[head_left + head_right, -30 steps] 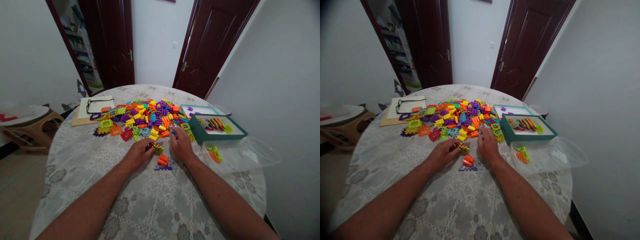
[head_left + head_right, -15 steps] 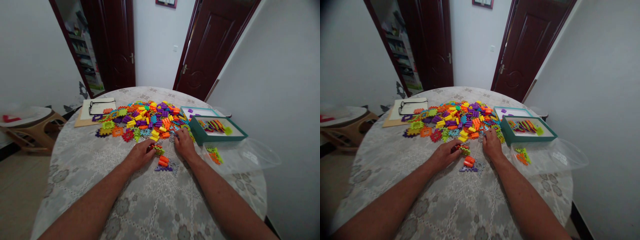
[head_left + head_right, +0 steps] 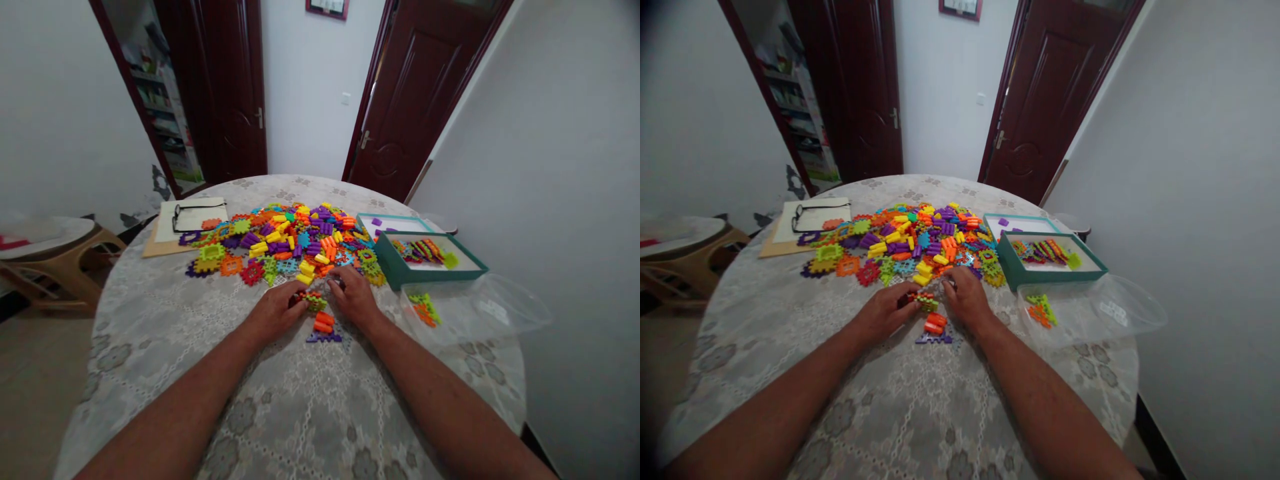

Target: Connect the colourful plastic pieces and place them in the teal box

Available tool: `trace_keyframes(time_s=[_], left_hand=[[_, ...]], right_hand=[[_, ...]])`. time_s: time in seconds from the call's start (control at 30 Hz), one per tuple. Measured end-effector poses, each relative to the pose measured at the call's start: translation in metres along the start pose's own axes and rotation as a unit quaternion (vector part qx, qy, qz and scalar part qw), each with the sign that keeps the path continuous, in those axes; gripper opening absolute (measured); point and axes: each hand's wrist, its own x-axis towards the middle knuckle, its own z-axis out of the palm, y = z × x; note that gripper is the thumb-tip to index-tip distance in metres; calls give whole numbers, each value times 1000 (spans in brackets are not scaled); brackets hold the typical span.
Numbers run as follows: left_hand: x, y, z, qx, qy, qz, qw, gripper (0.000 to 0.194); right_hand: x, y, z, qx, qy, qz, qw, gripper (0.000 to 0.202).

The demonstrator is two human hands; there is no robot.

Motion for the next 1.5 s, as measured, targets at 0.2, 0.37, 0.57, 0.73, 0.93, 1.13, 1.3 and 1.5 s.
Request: trace_keyframes(time_s=[0.2,0.37,0.57,0.73,0.93,1.13,1.3,1.5], left_hand=[[0,0,-3,0,3,-1,1000,23],[0,2,-4,0,-4,-1,1000,28],[2,0,-3,10,13,-2,1000,28],[2,-1,-4,7,29,-21,999,30],[0,-1,-5,16,13,-26,999,25],[1,-6,-1,22,24,-40,999,40],[2,-11,1,12,12,-16,1000,45],[1,-10,-1,12,-2,-17,1000,45]], right_hand=[[-1,-6,7,41,-8,-23,999,22],[2,3,1,-5,67,34,997,25],[0,-1,6,24,14,-56,998,29],[-3,-5,12,62,-33,-88,994,35],[-3,-3,11,38,-15,-33,999,31],[-4,-11,8,73,-67,-68,993,29],[-3,-15,6,132,-83,-111,982,44],[-3,-18,10,204,-112,-94,968,70]])
